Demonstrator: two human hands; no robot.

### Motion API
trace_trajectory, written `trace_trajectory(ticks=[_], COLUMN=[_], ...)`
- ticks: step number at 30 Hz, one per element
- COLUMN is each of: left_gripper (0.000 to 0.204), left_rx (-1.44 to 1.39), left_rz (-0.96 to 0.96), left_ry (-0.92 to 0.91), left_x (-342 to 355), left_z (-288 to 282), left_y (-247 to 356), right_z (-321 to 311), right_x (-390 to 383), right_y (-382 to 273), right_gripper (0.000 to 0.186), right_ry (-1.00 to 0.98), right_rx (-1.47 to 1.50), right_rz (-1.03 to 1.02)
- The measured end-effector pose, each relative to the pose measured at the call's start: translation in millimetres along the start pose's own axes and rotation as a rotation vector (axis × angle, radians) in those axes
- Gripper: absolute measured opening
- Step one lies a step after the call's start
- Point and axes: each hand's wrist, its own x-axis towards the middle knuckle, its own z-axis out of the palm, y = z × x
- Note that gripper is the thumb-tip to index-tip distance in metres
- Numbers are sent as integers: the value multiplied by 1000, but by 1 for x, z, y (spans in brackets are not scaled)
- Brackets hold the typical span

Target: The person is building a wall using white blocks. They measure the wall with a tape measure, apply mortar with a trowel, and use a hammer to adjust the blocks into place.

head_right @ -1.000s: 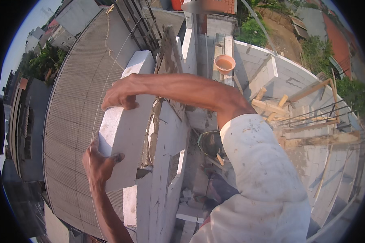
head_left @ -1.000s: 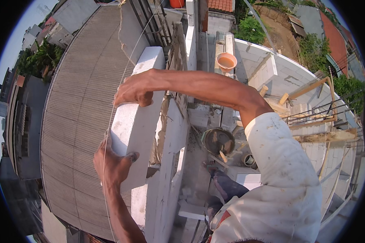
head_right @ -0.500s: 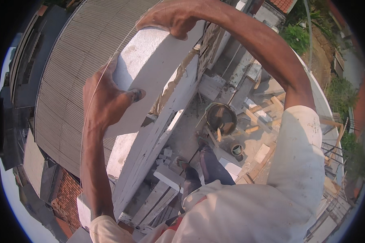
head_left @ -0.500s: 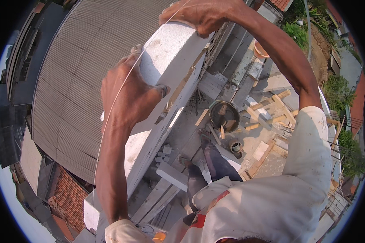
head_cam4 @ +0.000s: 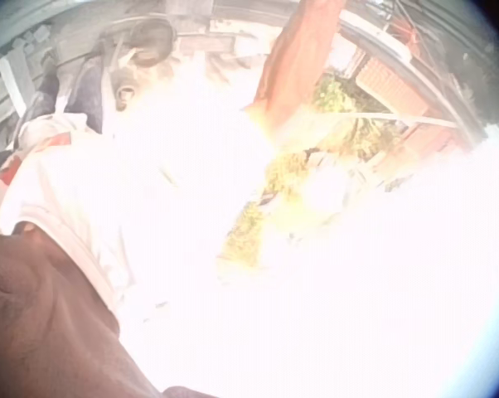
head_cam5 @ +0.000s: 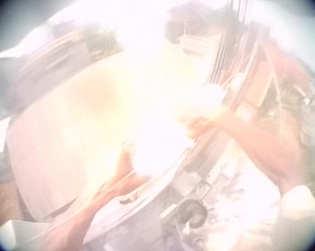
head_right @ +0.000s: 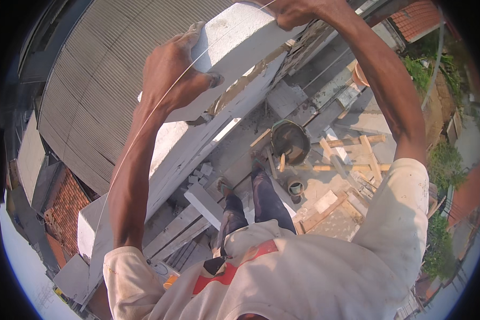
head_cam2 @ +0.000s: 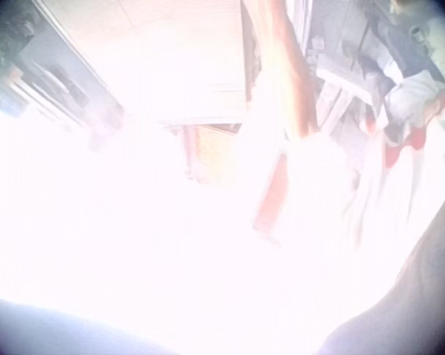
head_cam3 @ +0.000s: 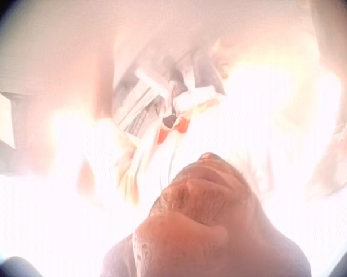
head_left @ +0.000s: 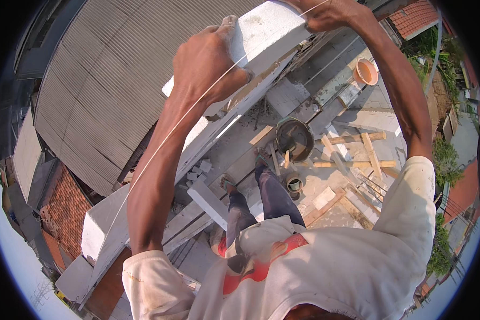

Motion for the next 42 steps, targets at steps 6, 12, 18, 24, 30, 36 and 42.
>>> trace_trajectory(ticks=[6, 12, 18, 24, 30, 36, 42], left_gripper=[78, 99, 104, 109, 109, 110, 107], left_rx=[-25, -26, -19, -36, -50, -55, -24], left_rz=[-70, -178, -228, -249, -263, -207, -198], left_ry=[-107, -177, -250, -262, -293, -238, -264], left_x=[-4, -2, -10, -12, -10, -13, -18], left_z=[28, 61, 78, 86, 83, 87, 89], left_y=[-10, -24, -33, -38, -38, -43, -43], right_z=[49, 98, 103, 114, 118, 105, 112], right_x=[23, 30, 39, 43, 41, 7, 19], right_y=[15, 21, -5, -8, -5, 14, 39], right_gripper=[63, 64, 70, 72, 80, 111, 106], right_ry=[44, 83, -62, -24, -9, 129, 3], right_rx=[58, -16, -157, -106, -59, -62, -245], right_rz=[-53, -99, -22, 31, 37, 103, 138])
